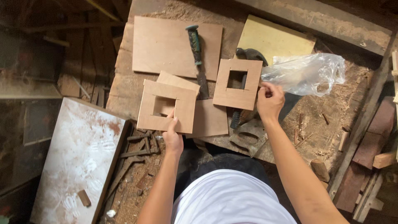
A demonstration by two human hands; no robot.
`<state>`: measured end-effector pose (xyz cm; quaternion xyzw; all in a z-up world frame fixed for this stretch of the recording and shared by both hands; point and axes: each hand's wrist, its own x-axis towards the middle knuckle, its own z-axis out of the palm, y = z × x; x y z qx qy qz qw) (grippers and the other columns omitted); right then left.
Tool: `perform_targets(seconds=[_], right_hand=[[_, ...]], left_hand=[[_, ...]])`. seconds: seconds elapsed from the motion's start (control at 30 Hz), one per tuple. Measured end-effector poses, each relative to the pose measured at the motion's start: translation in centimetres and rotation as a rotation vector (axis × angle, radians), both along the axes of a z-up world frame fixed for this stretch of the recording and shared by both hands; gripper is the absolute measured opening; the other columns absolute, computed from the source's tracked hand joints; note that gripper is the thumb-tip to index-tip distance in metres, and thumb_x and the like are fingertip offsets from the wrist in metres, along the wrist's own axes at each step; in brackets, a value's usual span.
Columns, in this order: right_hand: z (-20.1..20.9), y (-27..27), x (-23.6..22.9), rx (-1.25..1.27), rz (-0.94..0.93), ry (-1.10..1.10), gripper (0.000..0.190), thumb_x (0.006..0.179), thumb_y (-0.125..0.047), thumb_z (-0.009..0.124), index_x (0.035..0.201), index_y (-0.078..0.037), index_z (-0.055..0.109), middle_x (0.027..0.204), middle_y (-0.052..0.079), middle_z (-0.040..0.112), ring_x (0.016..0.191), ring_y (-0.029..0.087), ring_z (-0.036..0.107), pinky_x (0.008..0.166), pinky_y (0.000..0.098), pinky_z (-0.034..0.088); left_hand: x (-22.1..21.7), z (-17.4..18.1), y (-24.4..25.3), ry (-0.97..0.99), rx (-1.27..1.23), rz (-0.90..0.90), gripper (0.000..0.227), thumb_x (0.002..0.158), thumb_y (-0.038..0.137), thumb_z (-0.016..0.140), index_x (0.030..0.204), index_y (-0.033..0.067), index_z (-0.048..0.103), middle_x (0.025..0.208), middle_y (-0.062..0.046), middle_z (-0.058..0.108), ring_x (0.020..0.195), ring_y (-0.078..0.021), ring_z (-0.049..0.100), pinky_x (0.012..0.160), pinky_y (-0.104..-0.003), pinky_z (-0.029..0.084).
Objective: The person assembles a small wooden frame by hand, fitting together a square frame with a central cutout and a solid square panel. They repeatedly align, insert, and adjust the pieces to check fit, then separate them again.
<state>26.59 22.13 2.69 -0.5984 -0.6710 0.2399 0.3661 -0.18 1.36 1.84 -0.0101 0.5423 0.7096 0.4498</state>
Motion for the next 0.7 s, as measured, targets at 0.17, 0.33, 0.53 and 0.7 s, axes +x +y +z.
perform_targets(seconds=[0.17, 0.33, 0.53, 0.7], right_hand=[[3.6, -2.4, -2.4, -0.126, 0.166, -0.06, 0.018, 0.095, -0.016, 0.072, 0.109, -0.006, 0.078, 0.096, 0.009, 0.065, 0.075, 0.016, 0.064, 0.07, 0.0293, 0.053], [3.6, -3.9, -5.8, -0.358, 0.42, 0.046, 0.033, 0.094, -0.032, 0.076, 0.11, -0.003, 0.077, 0.094, 0.009, 0.069, 0.077, 0.015, 0.065, 0.07, 0.0283, 0.053], [0.2, -4.4, -7.8, -0.672, 0.555, 0.044, 0.036, 0.098, -0.036, 0.071, 0.093, 0.0, 0.075, 0.076, 0.0, 0.06, 0.068, 0.008, 0.052, 0.06, 0.0268, 0.044], [-2.3, -4.6, -6.4, -0.58, 0.327, 0.214, 0.034, 0.103, -0.035, 0.067, 0.089, -0.004, 0.071, 0.07, -0.008, 0.053, 0.066, 0.004, 0.045, 0.058, 0.0247, 0.038]], left_hand=[[-0.4, 1.0, -2.9, -0.159, 0.069, 0.015, 0.046, 0.095, 0.011, 0.055, 0.138, -0.0043, 0.056, 0.133, -0.014, 0.064, 0.124, -0.0218, 0.061, 0.108, -0.035, 0.047], [-2.9, 1.4, -4.3, -0.156, -0.044, -0.268, 0.049, 0.088, 0.014, 0.062, 0.132, -0.0055, 0.061, 0.122, -0.016, 0.068, 0.113, -0.0239, 0.066, 0.099, -0.037, 0.053], [-4.5, 1.6, -3.3, -0.02, -0.016, -0.533, 0.05, 0.086, 0.02, 0.068, 0.128, -0.0073, 0.068, 0.115, -0.015, 0.072, 0.104, -0.0228, 0.067, 0.094, -0.036, 0.053], [-4.2, 3.2, -2.6, 0.039, -0.112, -0.499, 0.058, 0.102, 0.034, 0.053, 0.151, 0.0051, 0.049, 0.136, -0.009, 0.06, 0.12, -0.0155, 0.059, 0.105, -0.032, 0.046]])
